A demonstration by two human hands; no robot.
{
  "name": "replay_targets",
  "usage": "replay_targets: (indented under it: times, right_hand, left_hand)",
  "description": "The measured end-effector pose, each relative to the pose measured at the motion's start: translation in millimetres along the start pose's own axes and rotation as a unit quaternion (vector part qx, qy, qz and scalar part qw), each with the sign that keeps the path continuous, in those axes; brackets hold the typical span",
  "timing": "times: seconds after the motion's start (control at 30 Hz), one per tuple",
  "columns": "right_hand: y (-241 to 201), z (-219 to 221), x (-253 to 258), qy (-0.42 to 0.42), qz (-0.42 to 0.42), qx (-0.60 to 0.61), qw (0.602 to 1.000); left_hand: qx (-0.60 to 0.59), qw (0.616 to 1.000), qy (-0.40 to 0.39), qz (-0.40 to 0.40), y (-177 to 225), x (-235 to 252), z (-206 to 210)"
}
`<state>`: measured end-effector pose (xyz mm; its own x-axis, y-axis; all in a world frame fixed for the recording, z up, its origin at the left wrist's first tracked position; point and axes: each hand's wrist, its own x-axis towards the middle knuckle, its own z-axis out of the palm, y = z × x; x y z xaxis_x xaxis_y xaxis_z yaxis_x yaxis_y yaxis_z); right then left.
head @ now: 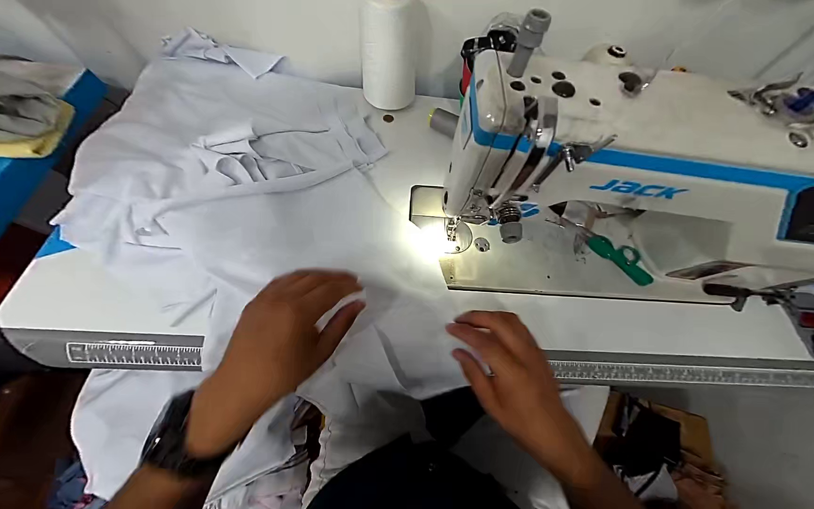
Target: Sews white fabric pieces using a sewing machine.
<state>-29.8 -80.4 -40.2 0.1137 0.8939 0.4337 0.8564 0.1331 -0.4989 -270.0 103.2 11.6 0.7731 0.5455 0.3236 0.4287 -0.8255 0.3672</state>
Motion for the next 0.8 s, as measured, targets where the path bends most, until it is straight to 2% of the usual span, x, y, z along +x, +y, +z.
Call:
replay_targets:
  times: [0.07,0.17,0.2,0.3,0.37,0.43,0.5,0.6,0.7,0.8]
  right_hand:
    - [-11.9,24.8,1.2,0.022,0.025,-0.052,0.998]
    - [-7.1,36.5,7.3,0.022,0.145,-0.134,0.980]
    - [3.3,32.4,10.8,0.022,0.178,-0.158,0.971]
    - [42.4,1.8,19.5,0.022,0.228,-0.206,0.951]
    - [63.3,-18.6,23.8,0.040,0.234,-0.226,0.945]
    - [65.5,-31.8,26.7,0.055,0.224,-0.206,0.951]
    - [52.6,-29.0,25.6,0.052,0.179,-0.134,0.973]
    - [34.8,-0.5,24.9,0.043,0.111,-0.039,0.992]
    - [32.7,6.9,43.1,0.053,0.160,-0.037,0.985]
    - [35.8,4.8,66.6,0.027,0.192,-0.080,0.978]
  left_hand:
    - [0.057,0.993,-0.093,0.032,-12.5,47.9,26.6]
    - [0.075,0.976,-0.201,0.023,-26.7,109.4,68.8]
    - [0.067,0.977,-0.201,0.028,-28.4,129.2,81.0]
    - [-0.027,0.990,-0.117,0.076,-25.8,178.8,112.2]
    - [-0.112,0.985,-0.072,0.109,-10.9,199.7,103.7]
    - [-0.137,0.983,-0.062,0.105,-6.0,209.7,83.6]
    - [-0.083,0.992,-0.055,0.077,-14.1,195.8,64.6]
    - [-0.031,0.998,-0.058,0.021,-19.7,121.7,40.3]
    - [-0.030,0.998,-0.056,0.014,-13.7,49.5,57.9]
    - [0.048,0.995,-0.088,0.018,9.0,13.4,75.6]
